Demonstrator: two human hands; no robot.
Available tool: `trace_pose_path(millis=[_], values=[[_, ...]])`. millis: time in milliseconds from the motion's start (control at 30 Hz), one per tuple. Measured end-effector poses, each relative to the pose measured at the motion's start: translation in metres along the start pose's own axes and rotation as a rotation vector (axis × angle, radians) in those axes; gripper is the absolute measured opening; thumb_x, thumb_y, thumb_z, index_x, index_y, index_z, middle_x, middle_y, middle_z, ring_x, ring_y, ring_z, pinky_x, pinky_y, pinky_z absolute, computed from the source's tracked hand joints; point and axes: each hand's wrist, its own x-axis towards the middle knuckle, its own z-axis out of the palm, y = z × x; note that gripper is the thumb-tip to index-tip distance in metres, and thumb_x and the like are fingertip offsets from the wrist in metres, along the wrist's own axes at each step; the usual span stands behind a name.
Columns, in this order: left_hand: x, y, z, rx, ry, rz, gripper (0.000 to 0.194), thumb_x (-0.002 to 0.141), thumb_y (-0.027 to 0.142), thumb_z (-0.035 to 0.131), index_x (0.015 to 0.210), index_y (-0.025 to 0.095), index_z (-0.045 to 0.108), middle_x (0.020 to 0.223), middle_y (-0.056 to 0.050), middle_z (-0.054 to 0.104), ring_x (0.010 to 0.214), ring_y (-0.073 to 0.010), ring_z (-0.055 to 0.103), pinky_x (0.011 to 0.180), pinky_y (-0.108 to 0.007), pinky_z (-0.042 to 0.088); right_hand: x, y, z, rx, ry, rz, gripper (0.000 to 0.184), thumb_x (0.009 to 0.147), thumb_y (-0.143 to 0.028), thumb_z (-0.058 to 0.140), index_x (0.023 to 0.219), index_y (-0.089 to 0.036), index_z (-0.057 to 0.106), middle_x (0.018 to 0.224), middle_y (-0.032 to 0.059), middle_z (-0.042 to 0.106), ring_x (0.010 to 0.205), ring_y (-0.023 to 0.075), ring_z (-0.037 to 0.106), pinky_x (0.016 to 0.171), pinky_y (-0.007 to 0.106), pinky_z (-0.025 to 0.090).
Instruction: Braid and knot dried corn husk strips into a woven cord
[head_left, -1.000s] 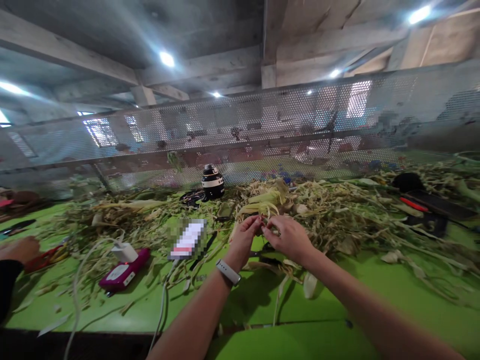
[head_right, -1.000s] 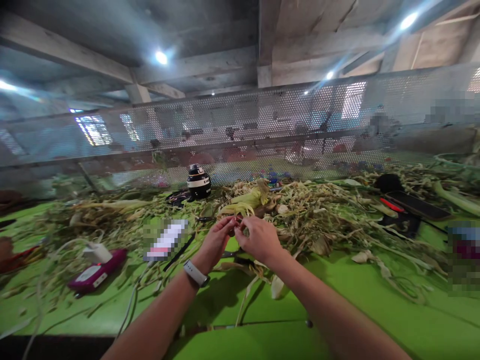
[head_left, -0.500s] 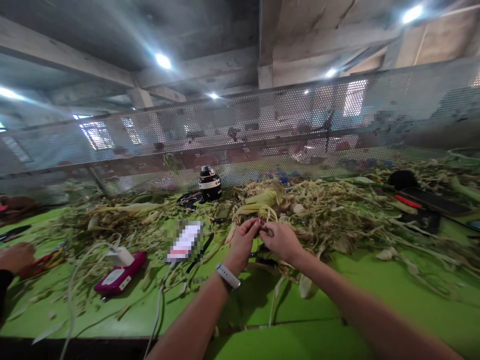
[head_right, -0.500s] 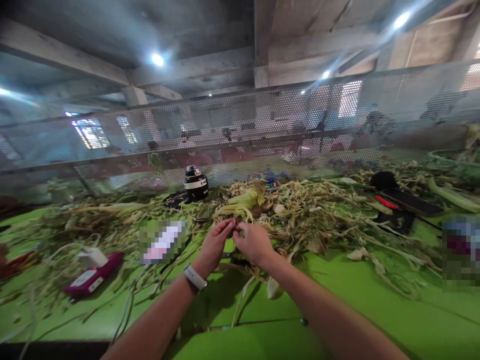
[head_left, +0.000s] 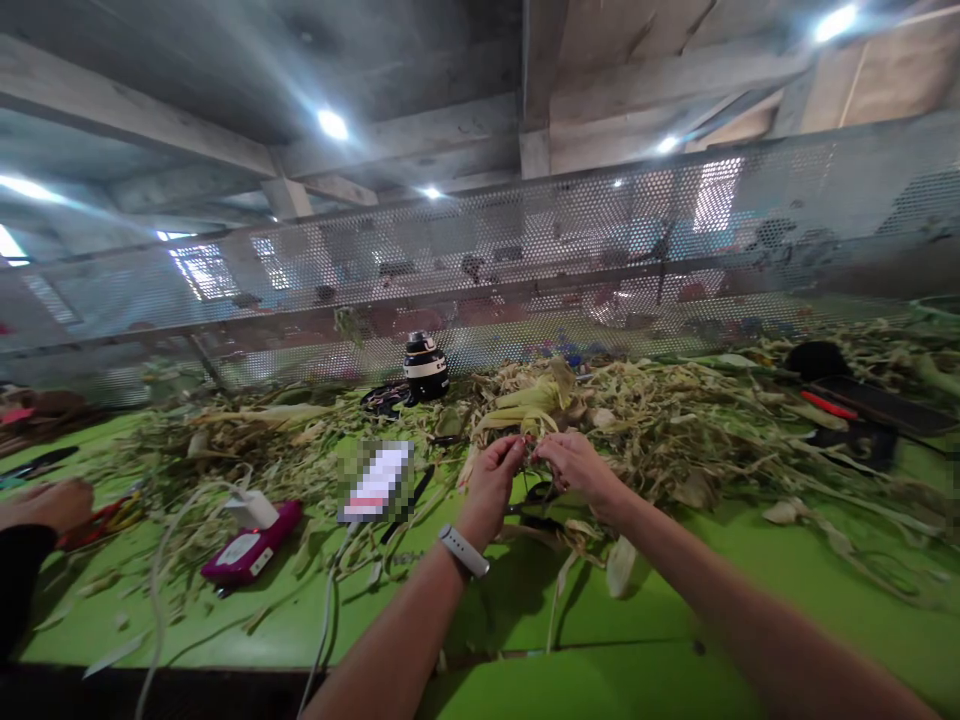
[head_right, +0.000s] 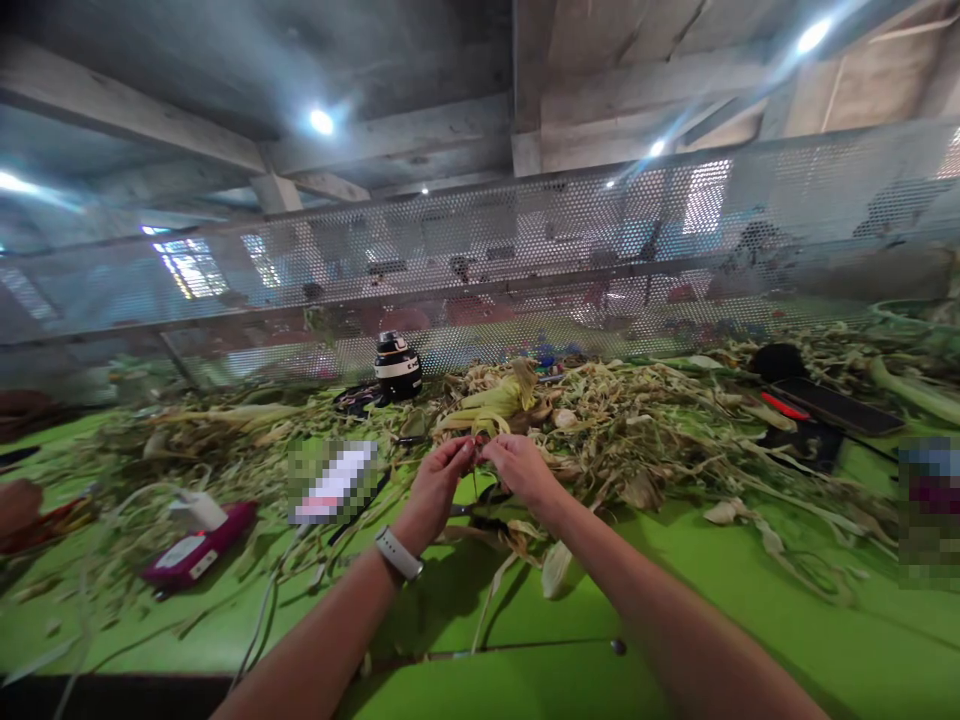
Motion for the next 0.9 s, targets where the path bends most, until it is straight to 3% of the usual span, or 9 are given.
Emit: trace_pose_path(millis=[133,333,433,700,900], values=[[-0.001,0.001,0.001,-0.012,-0.004,-0.005,0.035,0.066,0.043,0.073,0.084,0.013,0.069,0.080,-0.004,0.069,0.079,-0.0159,0.058,0.079,-0.028,0.041,-0.002,-0.001,-0.003,-0.120,-0.005,-0.034,0.022,0.075,-0.034,0.045,0.060,-0.019,0.051,0.047,-0.0064,0.033,0.040,0.0094,0.031,0.042,0.023,0.028],[0.003,-0.004,0.002,-0.213,0.048,-0.112,0.035,0.053,0.039,0.081,0.074,0.014,0.069,0.073,-0.003,0.068,0.070,-0.0125,0.058,0.073,-0.025,0.043,-0.008,-0.002,-0.005,-0.686,0.071,-0.276,0.023,0.080,-0.041,0.052,0.077,-0.018,0.055,0.054,-0.0023,0.048,0.052,0.0128,0.044,0.052,0.024,0.028],[0.006,-0.005,0.001,-0.315,0.084,-0.185,0.032,0.049,0.032,0.084,0.070,0.014,0.068,0.074,-0.003,0.068,0.068,-0.0119,0.059,0.071,-0.025,0.044,-0.007,0.003,-0.004,-0.783,0.080,-0.334,0.025,0.083,-0.042,0.050,0.081,-0.018,0.056,0.055,-0.0008,0.051,0.054,0.0139,0.047,0.054,0.024,0.029],[0.009,-0.008,-0.002,-0.312,0.126,-0.250,0.026,0.056,0.028,0.081,0.073,0.016,0.066,0.076,-0.003,0.067,0.067,-0.0117,0.060,0.070,-0.025,0.045,0.007,0.015,0.002,-0.205,-0.078,-0.287,0.030,0.075,-0.048,0.055,0.068,-0.019,0.048,0.054,-0.0048,0.045,0.050,0.0103,0.041,0.049,0.023,0.031],[0.003,-0.002,0.001,-0.250,0.095,-0.199,0.036,0.050,0.033,0.084,0.074,0.014,0.065,0.076,-0.001,0.065,0.065,-0.0089,0.056,0.070,-0.023,0.045,0.006,0.004,-0.003,0.101,-0.046,-0.122,0.030,0.068,-0.045,0.061,0.067,-0.020,0.046,0.048,-0.0092,0.038,0.039,0.0060,0.032,0.041,0.021,0.024]])
